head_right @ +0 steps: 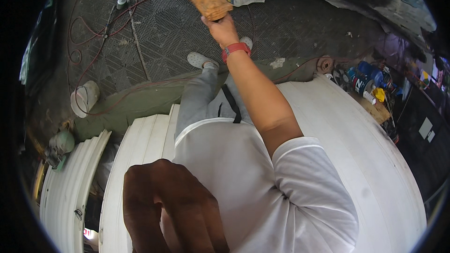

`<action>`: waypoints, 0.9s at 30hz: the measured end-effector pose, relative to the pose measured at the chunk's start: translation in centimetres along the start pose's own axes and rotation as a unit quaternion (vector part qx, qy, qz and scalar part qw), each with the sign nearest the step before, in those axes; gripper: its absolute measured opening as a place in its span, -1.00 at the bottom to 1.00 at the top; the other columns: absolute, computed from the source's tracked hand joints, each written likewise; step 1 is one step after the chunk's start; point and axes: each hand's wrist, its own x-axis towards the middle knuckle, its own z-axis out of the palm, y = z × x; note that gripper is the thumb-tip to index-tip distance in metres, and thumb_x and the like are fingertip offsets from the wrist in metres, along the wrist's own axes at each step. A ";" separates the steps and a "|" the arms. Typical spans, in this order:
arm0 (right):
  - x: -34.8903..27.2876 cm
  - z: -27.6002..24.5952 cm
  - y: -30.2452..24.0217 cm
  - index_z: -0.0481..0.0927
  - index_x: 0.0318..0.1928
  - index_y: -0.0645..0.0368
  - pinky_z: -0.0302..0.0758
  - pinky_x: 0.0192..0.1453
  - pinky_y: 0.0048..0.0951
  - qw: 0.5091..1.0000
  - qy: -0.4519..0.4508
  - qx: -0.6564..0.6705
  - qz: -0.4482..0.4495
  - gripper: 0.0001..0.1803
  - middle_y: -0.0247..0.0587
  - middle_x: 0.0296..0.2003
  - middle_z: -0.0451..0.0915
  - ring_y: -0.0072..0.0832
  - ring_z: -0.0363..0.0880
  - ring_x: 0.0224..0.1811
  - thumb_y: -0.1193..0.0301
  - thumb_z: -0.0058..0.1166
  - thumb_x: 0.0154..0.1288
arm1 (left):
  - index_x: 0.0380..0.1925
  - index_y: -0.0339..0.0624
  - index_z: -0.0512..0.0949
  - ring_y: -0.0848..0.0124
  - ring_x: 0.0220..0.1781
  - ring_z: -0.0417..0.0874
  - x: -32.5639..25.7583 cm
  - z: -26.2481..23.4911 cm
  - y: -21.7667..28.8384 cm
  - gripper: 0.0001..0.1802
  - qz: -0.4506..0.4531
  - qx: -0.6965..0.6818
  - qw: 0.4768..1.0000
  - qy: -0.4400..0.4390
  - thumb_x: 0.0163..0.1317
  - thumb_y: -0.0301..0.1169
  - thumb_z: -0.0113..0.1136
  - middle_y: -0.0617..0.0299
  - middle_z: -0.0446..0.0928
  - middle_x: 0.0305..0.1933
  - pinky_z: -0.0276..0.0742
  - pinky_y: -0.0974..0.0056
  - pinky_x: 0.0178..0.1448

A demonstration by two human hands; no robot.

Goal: The person uses a heat gun to warm the car's side panel and then applies a substance with a spray gun. The person alternates between heating and spraying the panel while moving around the vehicle.

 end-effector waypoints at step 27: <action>-1.0 -45.1 -23.8 0.48 0.08 0.26 0.63 -0.31 -0.37 0.959 0.207 0.115 -0.158 -0.71 -0.21 -0.30 0.60 -0.42 0.63 -0.35 0.46 0.24 0.46 | 0.14 -0.26 0.61 -0.15 0.09 0.73 -24.2 -28.3 -17.7 -0.55 -0.506 0.687 0.440 0.279 0.37 -0.21 0.27 -0.21 0.70 0.07 0.66 -0.04 0.16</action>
